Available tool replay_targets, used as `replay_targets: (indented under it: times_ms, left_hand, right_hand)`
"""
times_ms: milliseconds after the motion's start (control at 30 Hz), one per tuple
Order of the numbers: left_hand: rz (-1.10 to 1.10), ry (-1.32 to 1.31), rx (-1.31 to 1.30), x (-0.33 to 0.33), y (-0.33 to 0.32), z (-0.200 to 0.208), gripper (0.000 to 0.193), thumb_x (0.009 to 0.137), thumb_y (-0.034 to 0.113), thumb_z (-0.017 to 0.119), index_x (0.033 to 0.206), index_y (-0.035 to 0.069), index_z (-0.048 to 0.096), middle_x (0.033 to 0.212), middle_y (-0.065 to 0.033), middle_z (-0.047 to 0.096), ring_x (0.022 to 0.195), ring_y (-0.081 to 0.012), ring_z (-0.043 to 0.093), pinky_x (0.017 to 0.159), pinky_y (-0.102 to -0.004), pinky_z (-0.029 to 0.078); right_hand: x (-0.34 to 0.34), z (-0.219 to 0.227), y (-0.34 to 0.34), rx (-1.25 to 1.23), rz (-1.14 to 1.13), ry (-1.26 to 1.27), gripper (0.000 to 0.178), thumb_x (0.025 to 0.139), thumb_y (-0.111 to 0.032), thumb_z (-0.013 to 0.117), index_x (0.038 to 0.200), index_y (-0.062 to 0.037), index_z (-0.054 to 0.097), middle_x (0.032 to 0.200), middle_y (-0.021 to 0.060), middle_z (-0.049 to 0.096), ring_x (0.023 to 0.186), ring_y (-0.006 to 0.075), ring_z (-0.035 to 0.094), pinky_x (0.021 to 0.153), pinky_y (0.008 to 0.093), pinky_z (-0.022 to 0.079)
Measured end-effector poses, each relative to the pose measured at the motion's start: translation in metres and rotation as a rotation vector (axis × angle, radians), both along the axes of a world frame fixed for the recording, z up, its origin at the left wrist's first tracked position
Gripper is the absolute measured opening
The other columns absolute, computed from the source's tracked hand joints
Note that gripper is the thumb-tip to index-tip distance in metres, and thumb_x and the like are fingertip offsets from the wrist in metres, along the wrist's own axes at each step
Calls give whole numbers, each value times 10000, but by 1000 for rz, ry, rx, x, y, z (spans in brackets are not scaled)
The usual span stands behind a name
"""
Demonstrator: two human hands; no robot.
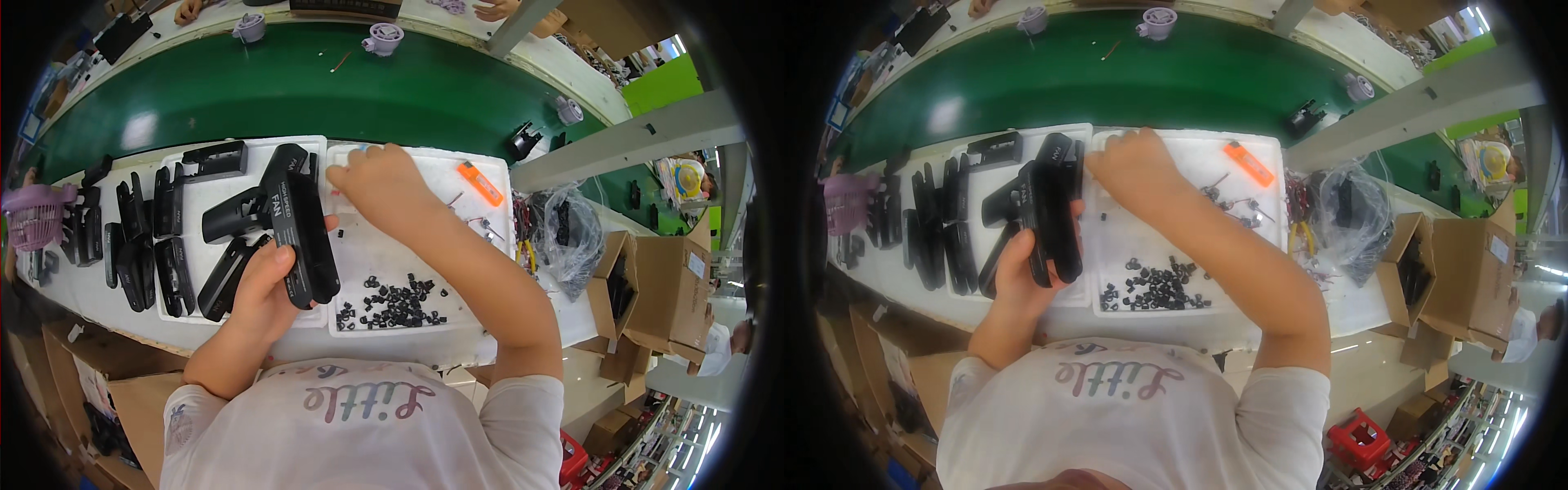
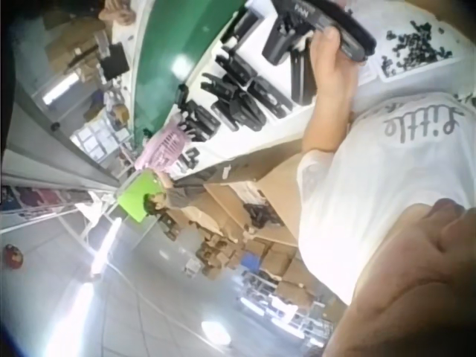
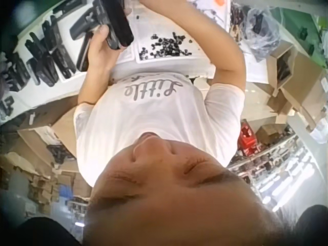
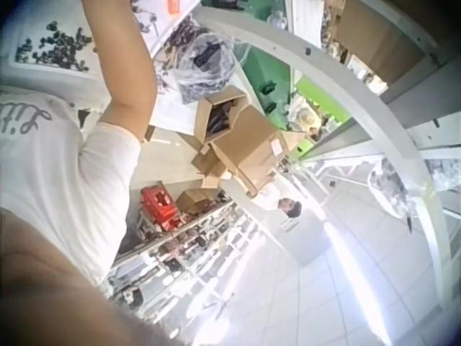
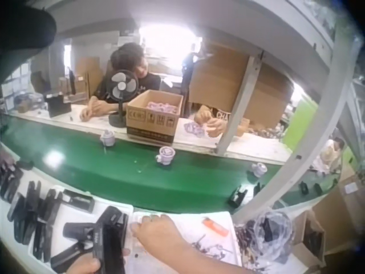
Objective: The person applies adhesive to plastic fan casings and installs small components into them by hand. The person then takes wired electronic parts out of a bag, spreads them onto a tray, and picks up a shoulder bag.
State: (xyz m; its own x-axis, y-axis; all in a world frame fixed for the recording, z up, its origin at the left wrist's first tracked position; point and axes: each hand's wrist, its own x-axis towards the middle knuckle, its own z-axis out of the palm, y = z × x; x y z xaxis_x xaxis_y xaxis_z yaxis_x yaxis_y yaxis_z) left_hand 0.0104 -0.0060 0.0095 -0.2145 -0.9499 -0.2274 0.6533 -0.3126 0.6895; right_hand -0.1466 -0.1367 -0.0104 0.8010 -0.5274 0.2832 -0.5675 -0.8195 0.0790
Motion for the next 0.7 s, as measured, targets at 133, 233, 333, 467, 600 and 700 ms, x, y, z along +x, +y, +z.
replay_targets:
  times_ms: [133, 233, 333, 467, 600, 700]
  left_hand:
    - [-95, 74, -84, 6, 0, -2, 633, 862, 375, 525, 1284, -72, 373, 965, -83, 596, 726, -106, 574, 617, -227, 463]
    - [-65, 84, -45, 5, 2, -1, 633, 858, 360, 544, 1287, -73, 376, 1099, -95, 564, 851, -109, 573, 725, -240, 471]
    - [-112, 81, -52, 6, 3, -2, 619, 860, 347, 548, 1286, -71, 384, 1179, -90, 526, 944, -109, 552, 807, -251, 456]
    - [-104, 55, -42, 4, 4, 2, 610, 862, 347, 545, 1283, -67, 393, 1173, -86, 531, 942, -108, 552, 805, -248, 458]
    - [-109, 60, -52, 5, 4, 2, 609, 863, 347, 546, 1283, -67, 392, 1159, -85, 539, 947, -114, 559, 813, -253, 456]
    - [-126, 50, -49, 5, 4, 3, 612, 864, 351, 545, 1281, -70, 392, 1124, -85, 556, 938, -121, 567, 812, -256, 455]
  right_hand:
    - [-13, 20, 2, 159, -161, -206, 148, 696, -144, 658, 801, -116, 558, 676, 68, 589, 623, 193, 592, 565, 325, 440]
    - [-24, 50, 26, 472, -332, -552, 139, 709, -134, 661, 804, -92, 569, 685, 68, 606, 611, 139, 583, 553, 283, 439]
    - [-33, 84, 60, 919, -354, -847, 122, 736, -125, 655, 808, -50, 592, 678, 46, 599, 590, 96, 551, 536, 239, 423]
    - [-32, 80, 76, 867, 97, -1008, 116, 745, -88, 652, 805, 3, 615, 669, 25, 607, 532, 77, 530, 488, 215, 404]
    - [-27, 84, 84, 1025, 104, -1003, 99, 745, -78, 651, 800, -3, 617, 660, 35, 616, 516, 80, 537, 475, 208, 400]
    - [-24, 81, 84, 980, 106, -999, 87, 743, -73, 655, 784, -7, 614, 645, 42, 616, 525, 93, 552, 478, 210, 405]
